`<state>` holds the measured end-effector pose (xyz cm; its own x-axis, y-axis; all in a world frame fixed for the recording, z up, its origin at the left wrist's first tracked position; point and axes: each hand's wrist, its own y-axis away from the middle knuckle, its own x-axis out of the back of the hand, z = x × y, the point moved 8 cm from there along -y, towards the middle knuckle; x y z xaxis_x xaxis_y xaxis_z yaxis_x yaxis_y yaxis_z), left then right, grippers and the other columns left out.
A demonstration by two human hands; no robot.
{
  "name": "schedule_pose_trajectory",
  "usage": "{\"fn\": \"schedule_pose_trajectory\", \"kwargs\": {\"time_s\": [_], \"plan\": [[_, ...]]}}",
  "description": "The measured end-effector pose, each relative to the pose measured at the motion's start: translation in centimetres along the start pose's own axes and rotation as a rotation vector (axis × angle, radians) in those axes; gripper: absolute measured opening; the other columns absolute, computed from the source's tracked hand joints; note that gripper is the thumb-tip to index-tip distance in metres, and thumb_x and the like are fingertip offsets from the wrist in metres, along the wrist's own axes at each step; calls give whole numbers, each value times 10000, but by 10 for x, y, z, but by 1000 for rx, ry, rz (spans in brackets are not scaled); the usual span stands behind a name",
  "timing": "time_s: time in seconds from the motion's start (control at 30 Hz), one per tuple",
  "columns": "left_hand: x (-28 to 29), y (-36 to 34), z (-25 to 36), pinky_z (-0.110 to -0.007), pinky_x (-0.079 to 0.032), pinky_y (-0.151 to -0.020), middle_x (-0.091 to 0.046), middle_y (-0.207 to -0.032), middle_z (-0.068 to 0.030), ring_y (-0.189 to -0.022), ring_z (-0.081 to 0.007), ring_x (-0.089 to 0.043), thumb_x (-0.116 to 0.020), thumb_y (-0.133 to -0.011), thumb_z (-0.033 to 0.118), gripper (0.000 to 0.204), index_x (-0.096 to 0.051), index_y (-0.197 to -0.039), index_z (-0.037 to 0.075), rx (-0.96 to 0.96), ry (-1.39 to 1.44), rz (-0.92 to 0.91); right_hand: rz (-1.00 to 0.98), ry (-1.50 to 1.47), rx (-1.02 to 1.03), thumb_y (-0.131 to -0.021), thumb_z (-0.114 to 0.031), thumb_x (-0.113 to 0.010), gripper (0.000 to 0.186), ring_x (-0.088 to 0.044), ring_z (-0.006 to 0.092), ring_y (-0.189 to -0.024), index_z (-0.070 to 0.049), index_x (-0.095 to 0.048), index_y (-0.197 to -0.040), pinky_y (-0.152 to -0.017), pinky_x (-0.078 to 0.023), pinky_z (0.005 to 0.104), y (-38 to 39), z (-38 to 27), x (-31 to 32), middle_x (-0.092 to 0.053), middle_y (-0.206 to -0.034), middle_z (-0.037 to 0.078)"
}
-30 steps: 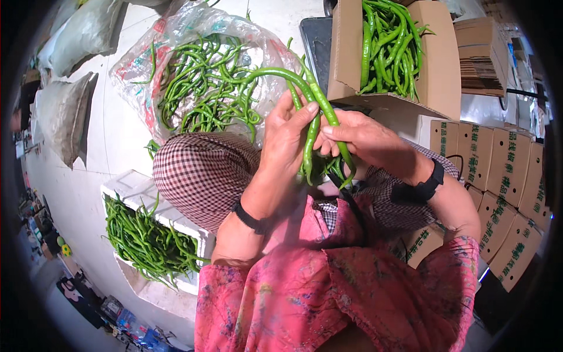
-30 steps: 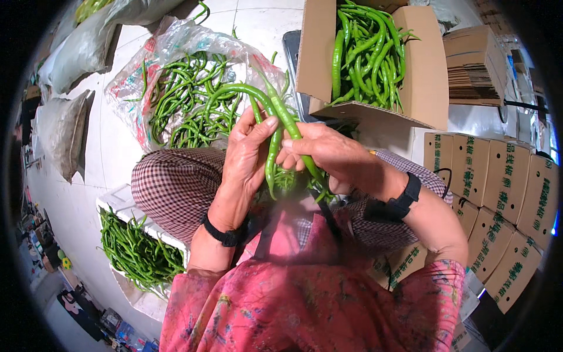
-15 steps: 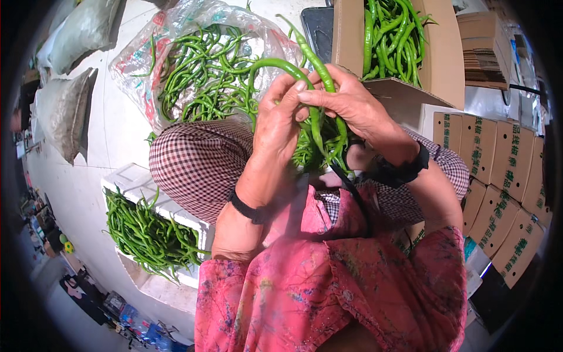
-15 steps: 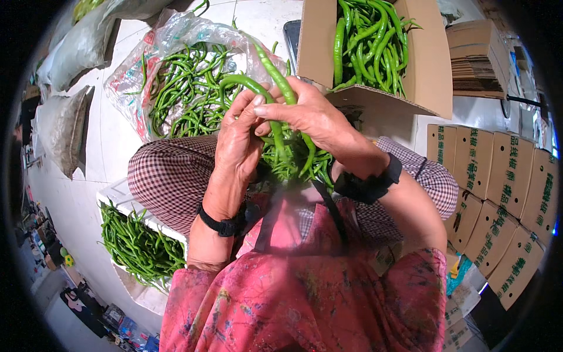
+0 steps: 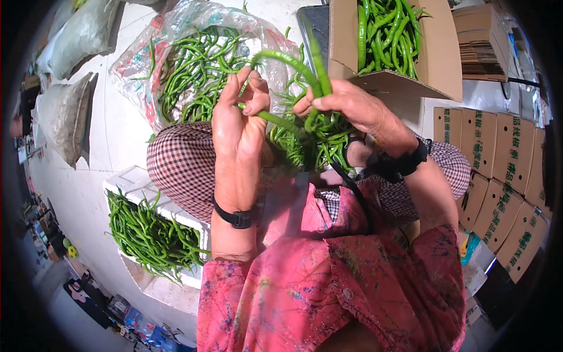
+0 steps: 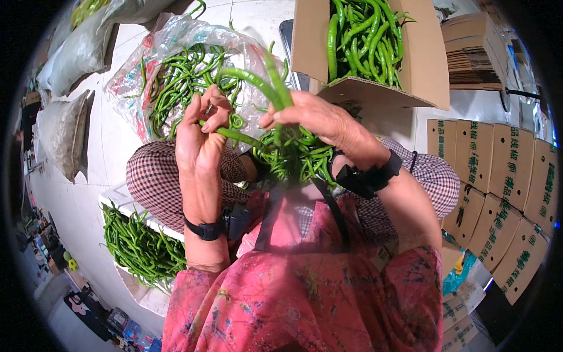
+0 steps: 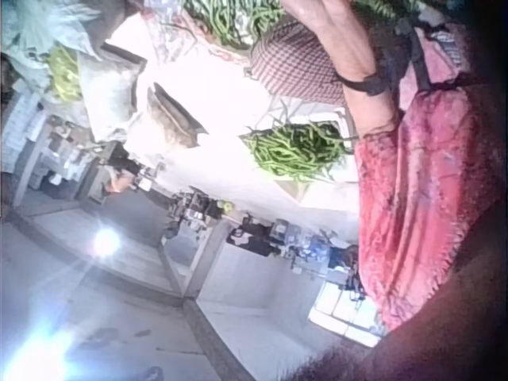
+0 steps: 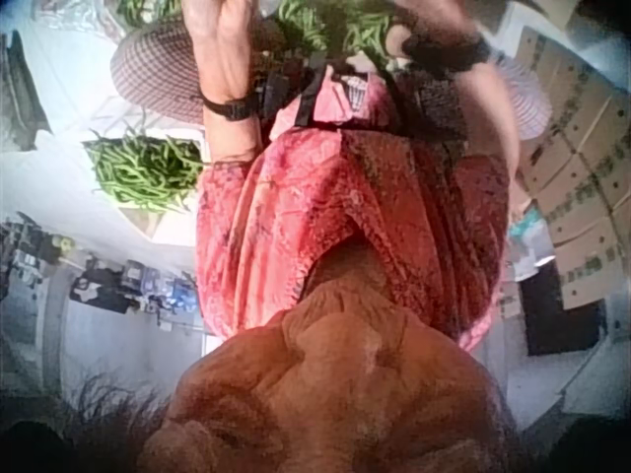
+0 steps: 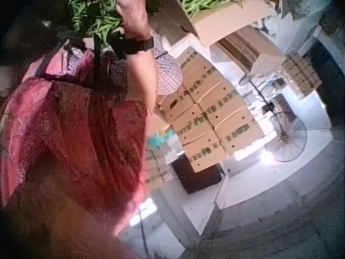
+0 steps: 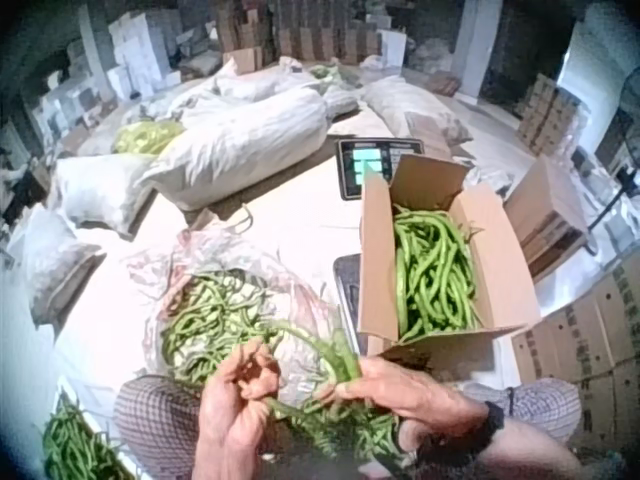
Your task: Sort green chili peppers from a pile on the floor into a box, weigh the box on a digital scale, and seal the box with a tape dispenser.
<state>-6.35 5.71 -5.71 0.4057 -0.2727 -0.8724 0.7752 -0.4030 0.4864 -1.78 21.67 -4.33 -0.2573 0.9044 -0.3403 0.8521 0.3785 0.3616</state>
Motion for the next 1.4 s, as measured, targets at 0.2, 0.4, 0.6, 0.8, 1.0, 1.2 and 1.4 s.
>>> {"fn": "schedule_pose_trajectory", "kwargs": {"time_s": [0.2, 0.4, 0.6, 0.8, 1.0, 1.2, 1.4], "plan": [[5, -17, -2, -250, -402, -507, -506, -863, -125, -786, -198, -535, -443, -1027, 191, 245, -470, -1065, -49, 18, 103, -63, -144, -355, -162, -921, -245, -640, 337, -659, 224, -922, 13, -542, -1113, -860, -521, 328, 6, 9, -57, -644, -1052, 126], [15, -19, 6, -280, -469, -725, -501, -1061, -152, -933, -219, -521, -568, -971, 256, 312, -464, -1110, -3, -255, -221, 185, -226, -411, -62, -884, -160, -673, 439, -649, 248, -968, 21, -505, -1247, -875, -526, 360, -7, 11, -51, -646, -1011, 132], [10, -4, 6, -341, -457, -899, -516, -1163, -159, -1038, -242, -508, -585, -960, 299, 419, -458, -1225, -1, -282, -361, 85, -135, -575, -15, -882, -75, -640, 427, -650, 253, -990, 37, -499, -1270, -926, -521, 382, -10, 8, -27, -636, -1066, 134], [-9, 25, -6, -348, -524, -871, -611, -1083, -156, -990, -250, -597, -541, -984, 265, 375, -556, -1195, -44, -102, -471, -77, -94, -552, 115, -908, -77, -591, 433, -639, 256, -1021, 57, -477, -1304, -926, -519, 376, -4, -19, -12, -633, -1105, 159], [-6, 53, -12, -312, -493, -853, -634, -1030, -101, -943, -194, -607, -528, -986, 286, 376, -548, -1217, -9, -102, -710, 0, -118, -539, 145, -897, -87, -615, 456, -636, 246, -1012, 43, -471, -1310, -912, -523, 367, -5, -35, -13, -628, -1098, 151], [-21, 78, -36, -274, -429, -936, -614, -1162, -93, -1078, -160, -570, -537, -977, 212, 382, -516, -1281, -17, -163, -1074, -120, -184, -435, 201, -875, -68, -626, 429, -629, 209, -1006, 19, -494, -1274, -924, -507, 350, 5, -39, -18, -634, -1046, 109], [-42, 78, -29, -317, -413, -986, -609, -1168, -99, -1115, -178, -555, -589, -947, 180, 381, -530, -1265, -20, -351, -1185, -128, -149, -259, 115, -861, -74, -650, 379, -611, 196, -1025, 8, -545, -1215, -958, -450, 330, 19, -40, -29, -649, -1039, 104]]}}
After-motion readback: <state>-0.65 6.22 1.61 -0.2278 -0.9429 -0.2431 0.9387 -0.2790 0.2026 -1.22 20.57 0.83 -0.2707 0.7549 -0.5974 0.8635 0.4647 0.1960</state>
